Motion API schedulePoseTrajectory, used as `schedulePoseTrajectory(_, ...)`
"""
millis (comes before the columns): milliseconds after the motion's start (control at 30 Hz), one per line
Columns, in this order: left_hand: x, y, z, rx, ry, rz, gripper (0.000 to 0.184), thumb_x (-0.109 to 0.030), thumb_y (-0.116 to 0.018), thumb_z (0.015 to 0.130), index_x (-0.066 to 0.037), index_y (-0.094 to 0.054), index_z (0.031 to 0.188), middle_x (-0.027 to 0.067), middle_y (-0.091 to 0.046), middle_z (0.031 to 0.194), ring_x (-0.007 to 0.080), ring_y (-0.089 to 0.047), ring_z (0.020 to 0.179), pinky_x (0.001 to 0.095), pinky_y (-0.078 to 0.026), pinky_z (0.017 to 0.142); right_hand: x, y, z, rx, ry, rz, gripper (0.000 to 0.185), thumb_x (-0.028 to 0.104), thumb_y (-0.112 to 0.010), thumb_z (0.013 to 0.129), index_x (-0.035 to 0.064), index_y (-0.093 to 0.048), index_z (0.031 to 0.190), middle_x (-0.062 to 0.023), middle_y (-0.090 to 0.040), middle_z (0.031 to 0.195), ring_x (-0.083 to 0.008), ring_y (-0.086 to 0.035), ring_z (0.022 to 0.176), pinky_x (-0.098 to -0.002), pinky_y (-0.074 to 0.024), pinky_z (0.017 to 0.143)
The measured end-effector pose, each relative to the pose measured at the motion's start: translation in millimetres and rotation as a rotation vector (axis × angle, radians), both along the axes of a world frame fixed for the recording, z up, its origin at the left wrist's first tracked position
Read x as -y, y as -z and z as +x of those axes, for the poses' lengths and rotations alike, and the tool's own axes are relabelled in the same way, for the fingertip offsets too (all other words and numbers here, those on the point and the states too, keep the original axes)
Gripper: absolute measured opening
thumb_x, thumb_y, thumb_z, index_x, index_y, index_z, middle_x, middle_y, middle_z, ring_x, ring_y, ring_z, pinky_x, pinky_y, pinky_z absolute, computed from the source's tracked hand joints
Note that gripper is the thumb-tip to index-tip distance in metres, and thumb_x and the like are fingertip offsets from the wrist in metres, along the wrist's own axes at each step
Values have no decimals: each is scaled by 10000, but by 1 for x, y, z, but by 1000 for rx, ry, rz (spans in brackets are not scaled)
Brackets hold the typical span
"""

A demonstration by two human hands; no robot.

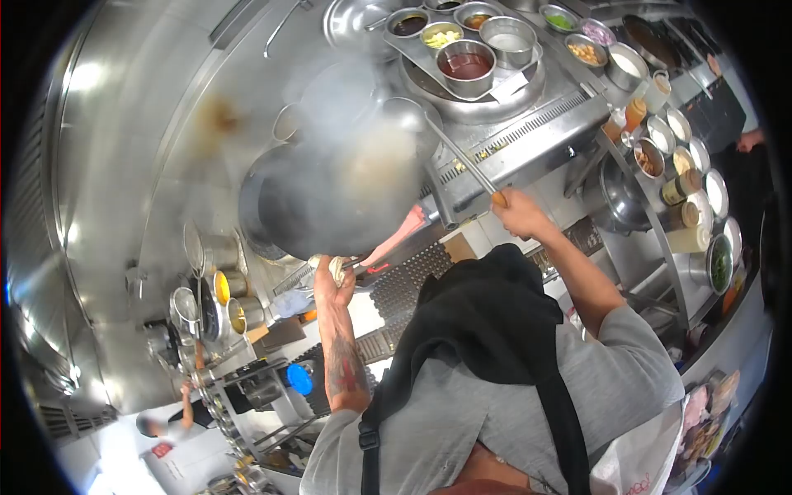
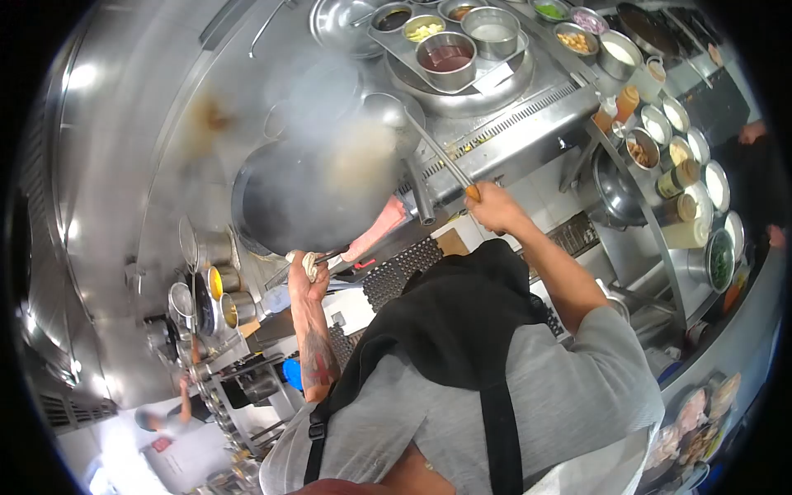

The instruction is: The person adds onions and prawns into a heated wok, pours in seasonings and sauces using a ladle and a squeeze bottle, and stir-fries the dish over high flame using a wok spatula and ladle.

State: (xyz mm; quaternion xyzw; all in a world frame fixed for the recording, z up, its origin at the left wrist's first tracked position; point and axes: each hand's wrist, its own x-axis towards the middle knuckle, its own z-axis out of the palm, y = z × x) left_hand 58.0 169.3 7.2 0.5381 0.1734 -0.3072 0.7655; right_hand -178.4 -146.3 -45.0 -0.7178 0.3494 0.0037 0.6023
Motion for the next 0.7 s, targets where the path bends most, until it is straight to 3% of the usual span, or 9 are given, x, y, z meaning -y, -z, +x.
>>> schedulePoseTrajectory(267,6,-4,9,-9,-26,86,187,-202,-511,902,-94,-517,751,28,-502,634,114,-382,414,211,-256,323,-21,26,8,54,-3,86,265,207,-516,908,-13,-497,762,-92,-491,525,-194,-536,433,-366,-397,406)
schedulePoseTrajectory(367,16,-13,6,-4,-110,130,180,-213,-526,900,-96,-515,764,28,-500,633,116,-389,421,211,-256,328,-25,22,11,27,10,161,265,206,-519,908,-22,-507,771,-95,-514,546,-198,-551,447,-355,-416,423)
schedulePoseTrajectory(533,1,-6,24,-11,-6,36,176,-225,-518,898,-83,-515,794,29,-482,646,119,-374,442,222,-241,343,-31,41,17,63,87,280,267,208,-518,908,-33,-526,794,-92,-535,562,-198,-557,451,-344,-432,430)
schedulePoseTrajectory(600,2,-8,29,-9,-23,-17,191,-234,-496,901,-76,-513,796,39,-480,668,120,-369,462,222,-234,350,-32,44,18,68,63,307,209,190,-504,924,-14,-500,881,-36,-470,541,-128,-460,406,-303,-353,359)
schedulePoseTrajectory(700,5,-17,36,-74,22,-53,191,-227,-472,898,-72,-511,793,53,-486,691,119,-378,475,222,-237,352,-33,48,20,89,84,200,222,192,-507,922,-29,-505,899,-48,-489,547,-144,-486,414,-314,-376,378)
